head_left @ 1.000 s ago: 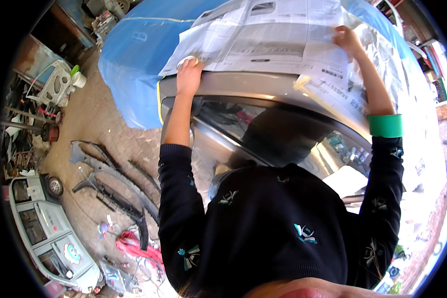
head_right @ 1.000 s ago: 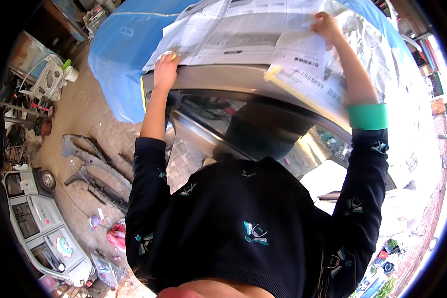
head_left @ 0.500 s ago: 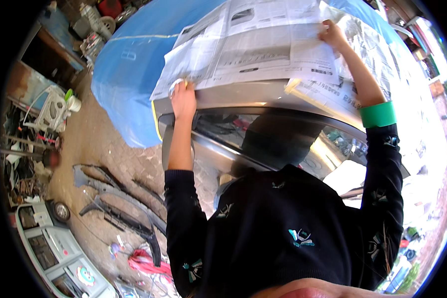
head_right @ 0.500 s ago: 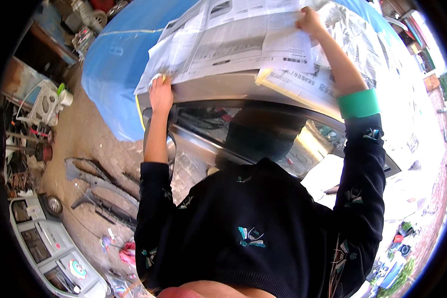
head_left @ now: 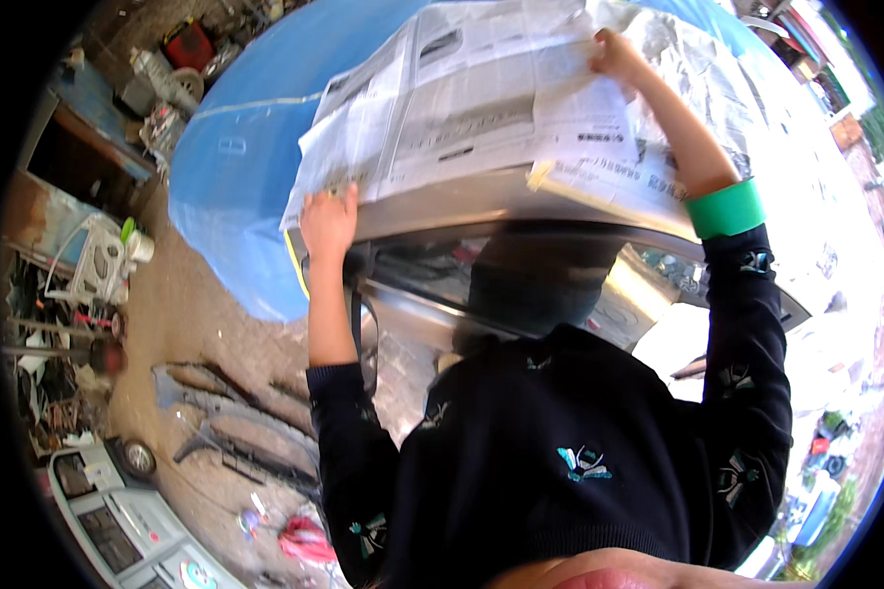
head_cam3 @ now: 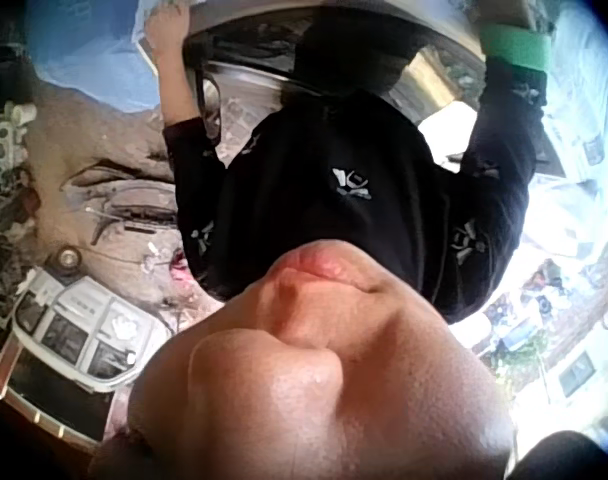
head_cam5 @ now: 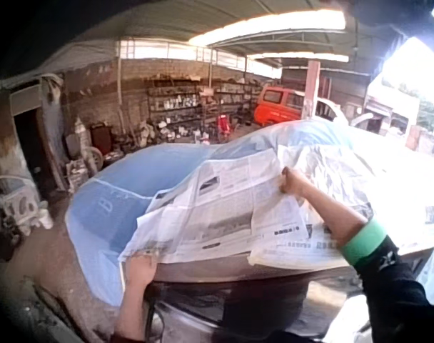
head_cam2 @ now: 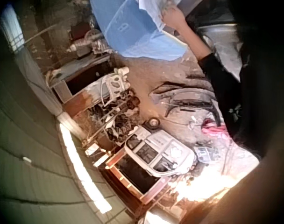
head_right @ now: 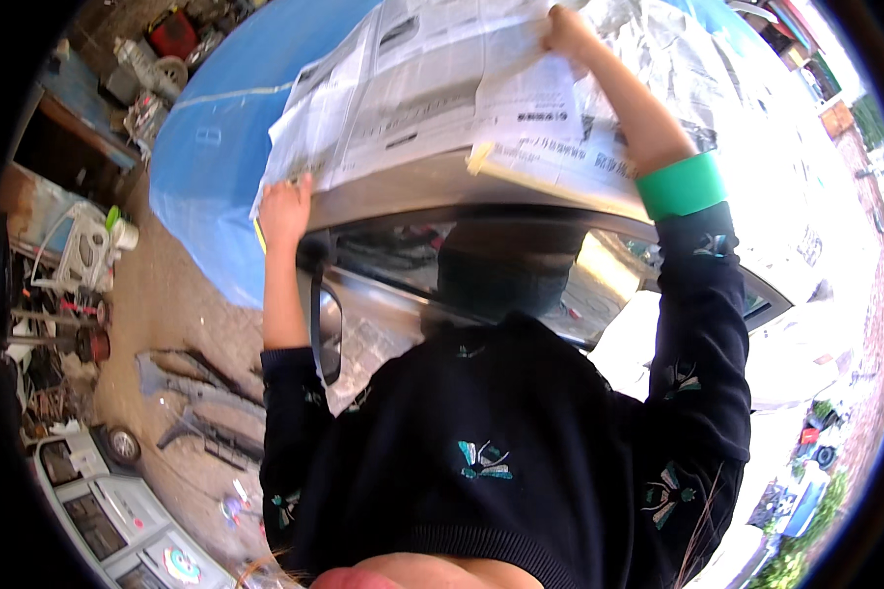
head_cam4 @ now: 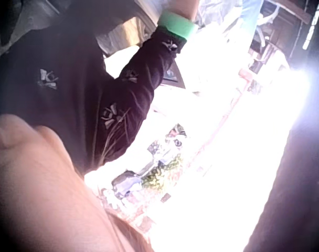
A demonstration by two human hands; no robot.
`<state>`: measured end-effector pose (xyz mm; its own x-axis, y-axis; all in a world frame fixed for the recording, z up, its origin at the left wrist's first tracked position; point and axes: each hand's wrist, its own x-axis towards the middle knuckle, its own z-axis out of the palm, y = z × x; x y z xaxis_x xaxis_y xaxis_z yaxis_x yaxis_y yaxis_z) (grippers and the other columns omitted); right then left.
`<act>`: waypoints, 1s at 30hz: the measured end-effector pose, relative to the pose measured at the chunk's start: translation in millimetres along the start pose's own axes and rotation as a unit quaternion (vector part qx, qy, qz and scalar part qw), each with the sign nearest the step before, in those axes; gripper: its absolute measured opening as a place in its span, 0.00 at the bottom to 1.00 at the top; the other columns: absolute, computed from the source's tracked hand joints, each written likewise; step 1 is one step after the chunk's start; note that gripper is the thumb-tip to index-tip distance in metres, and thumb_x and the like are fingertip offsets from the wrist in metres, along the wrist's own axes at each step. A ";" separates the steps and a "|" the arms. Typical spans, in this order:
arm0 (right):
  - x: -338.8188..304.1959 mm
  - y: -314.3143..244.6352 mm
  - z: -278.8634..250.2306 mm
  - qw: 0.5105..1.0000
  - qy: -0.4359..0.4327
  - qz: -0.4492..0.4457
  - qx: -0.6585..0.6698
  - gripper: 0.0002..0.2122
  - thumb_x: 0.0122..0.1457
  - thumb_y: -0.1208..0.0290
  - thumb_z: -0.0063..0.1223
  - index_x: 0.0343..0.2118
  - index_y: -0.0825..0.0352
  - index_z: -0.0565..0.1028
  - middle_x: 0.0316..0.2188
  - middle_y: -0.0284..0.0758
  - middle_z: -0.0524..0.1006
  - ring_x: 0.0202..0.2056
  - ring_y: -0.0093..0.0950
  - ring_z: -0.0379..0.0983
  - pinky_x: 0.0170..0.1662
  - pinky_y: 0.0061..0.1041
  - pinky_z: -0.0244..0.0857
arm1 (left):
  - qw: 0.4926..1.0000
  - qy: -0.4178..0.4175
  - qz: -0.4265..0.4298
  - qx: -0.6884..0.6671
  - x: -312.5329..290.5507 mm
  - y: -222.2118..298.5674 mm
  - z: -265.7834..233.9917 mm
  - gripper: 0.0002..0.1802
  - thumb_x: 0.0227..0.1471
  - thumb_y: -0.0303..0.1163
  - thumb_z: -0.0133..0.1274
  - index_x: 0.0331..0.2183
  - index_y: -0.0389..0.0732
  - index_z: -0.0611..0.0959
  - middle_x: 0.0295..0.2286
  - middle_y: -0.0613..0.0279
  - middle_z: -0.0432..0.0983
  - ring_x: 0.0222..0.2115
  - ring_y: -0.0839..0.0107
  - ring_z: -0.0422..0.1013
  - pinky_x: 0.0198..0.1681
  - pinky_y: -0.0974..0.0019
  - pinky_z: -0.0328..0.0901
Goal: The person places sheets of newspaper onto the hood of a car and secures them using masking tape. They smooth the paper to ensure it adheres to the surface and apply tape along the edges to hold the newspaper in place.
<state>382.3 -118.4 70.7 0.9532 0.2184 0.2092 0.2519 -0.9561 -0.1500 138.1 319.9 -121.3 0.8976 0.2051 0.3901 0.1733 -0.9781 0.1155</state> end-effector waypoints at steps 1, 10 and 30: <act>15.7 51.1 14.2 0.999 0.043 -0.004 0.009 0.27 0.44 0.69 0.64 0.49 0.69 0.69 0.41 0.48 0.76 0.45 0.43 0.73 0.49 0.34 0.66 | 1.000 0.019 -0.019 -0.005 16.1 10.7 -2.3 0.31 0.57 0.51 0.42 0.22 0.33 0.83 0.33 0.45 0.76 0.37 0.47 0.72 0.41 0.51 0.66; 36.1 55.5 23.3 0.997 0.016 -0.068 -0.018 0.28 0.45 0.63 0.64 0.49 0.68 0.70 0.43 0.48 0.76 0.45 0.41 0.73 0.49 0.34 0.65 | 0.974 0.074 0.026 -0.215 93.0 96.0 -6.0 0.28 0.56 0.50 0.46 0.42 0.32 0.77 0.42 0.43 0.72 0.42 0.51 0.71 0.44 0.53 0.67; -11.0 -8.0 -5.9 0.999 -0.008 0.035 -0.032 0.24 0.43 0.69 0.62 0.45 0.69 0.72 0.40 0.49 0.76 0.44 0.44 0.73 0.47 0.37 0.67 | 0.961 -0.142 -0.122 -0.203 77.0 127.9 18.1 0.39 0.52 0.61 0.44 0.42 0.28 0.78 0.47 0.38 0.68 0.50 0.46 0.65 0.52 0.50 0.61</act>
<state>368.8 -114.3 75.4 0.9707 0.1528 0.1854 0.1735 -0.9796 -0.1012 236.7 209.9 -93.0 0.9350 0.3514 0.0480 0.2712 -0.7956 0.5417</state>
